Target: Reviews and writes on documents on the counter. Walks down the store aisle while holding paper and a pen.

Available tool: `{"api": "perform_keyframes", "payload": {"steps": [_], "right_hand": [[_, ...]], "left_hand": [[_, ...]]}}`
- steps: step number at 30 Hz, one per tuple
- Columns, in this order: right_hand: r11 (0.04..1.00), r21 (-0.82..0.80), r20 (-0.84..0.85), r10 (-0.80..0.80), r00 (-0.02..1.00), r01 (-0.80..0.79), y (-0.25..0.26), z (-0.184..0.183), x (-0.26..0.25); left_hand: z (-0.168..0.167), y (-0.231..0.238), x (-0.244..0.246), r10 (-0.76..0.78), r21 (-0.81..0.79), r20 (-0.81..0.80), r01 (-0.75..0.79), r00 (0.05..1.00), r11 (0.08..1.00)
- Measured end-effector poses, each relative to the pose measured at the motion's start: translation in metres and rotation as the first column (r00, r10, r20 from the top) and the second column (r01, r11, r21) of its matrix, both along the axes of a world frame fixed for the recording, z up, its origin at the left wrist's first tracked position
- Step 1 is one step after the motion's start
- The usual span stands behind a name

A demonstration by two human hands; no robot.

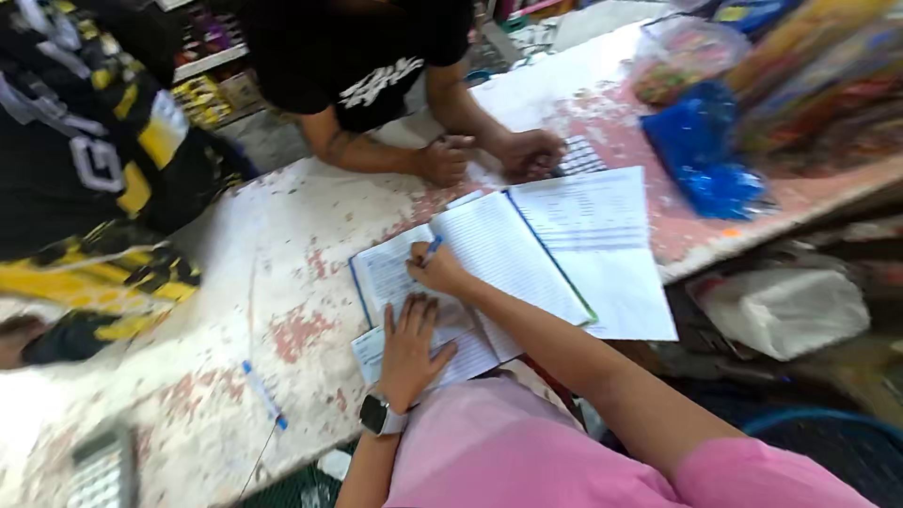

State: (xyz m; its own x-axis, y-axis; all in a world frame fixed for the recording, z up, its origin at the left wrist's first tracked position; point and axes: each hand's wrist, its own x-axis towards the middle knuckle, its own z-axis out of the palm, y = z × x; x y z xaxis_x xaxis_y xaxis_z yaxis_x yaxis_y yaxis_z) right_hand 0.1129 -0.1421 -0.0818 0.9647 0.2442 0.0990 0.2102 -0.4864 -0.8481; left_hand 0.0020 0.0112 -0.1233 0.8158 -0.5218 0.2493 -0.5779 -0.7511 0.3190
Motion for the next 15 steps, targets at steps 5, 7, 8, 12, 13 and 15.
{"api": "perform_keyframes", "payload": {"steps": [5, 7, 8, 12, 13, 15], "right_hand": [[0.997, 0.025, -0.068, 0.078, 0.995, -0.077, -0.004, 0.0, 0.006], [0.995, 0.032, -0.064, 0.096, 0.993, -0.094, -0.005, 0.002, 0.005], [0.994, 0.031, -0.068, 0.103, 0.992, -0.101, -0.005, 0.003, 0.005], [0.993, 0.046, -0.034, 0.113, 0.993, -0.111, -0.004, -0.002, 0.006], [0.992, 0.06, -0.008, 0.111, 0.994, -0.111, -0.003, -0.004, 0.006], [0.982, 0.18, 0.1, 0.043, 0.994, -0.061, -0.005, -0.009, 0.004]], "left_hand": [[-0.002, 0.002, 0.003, -0.015, 0.016, 0.035, 0.015, 0.999, 1.0], [-0.003, 0.002, 0.003, -0.017, 0.013, 0.043, 0.016, 0.999, 1.0], [-0.003, 0.003, 0.003, -0.017, 0.014, 0.044, 0.016, 0.999, 1.0], [-0.004, 0.004, 0.004, -0.017, 0.028, 0.043, 0.015, 0.999, 0.999], [-0.004, 0.004, 0.004, -0.018, 0.026, 0.047, 0.017, 0.999, 1.0], [-0.005, 0.005, 0.003, -0.018, 0.023, 0.053, 0.017, 0.998, 1.0]]}}
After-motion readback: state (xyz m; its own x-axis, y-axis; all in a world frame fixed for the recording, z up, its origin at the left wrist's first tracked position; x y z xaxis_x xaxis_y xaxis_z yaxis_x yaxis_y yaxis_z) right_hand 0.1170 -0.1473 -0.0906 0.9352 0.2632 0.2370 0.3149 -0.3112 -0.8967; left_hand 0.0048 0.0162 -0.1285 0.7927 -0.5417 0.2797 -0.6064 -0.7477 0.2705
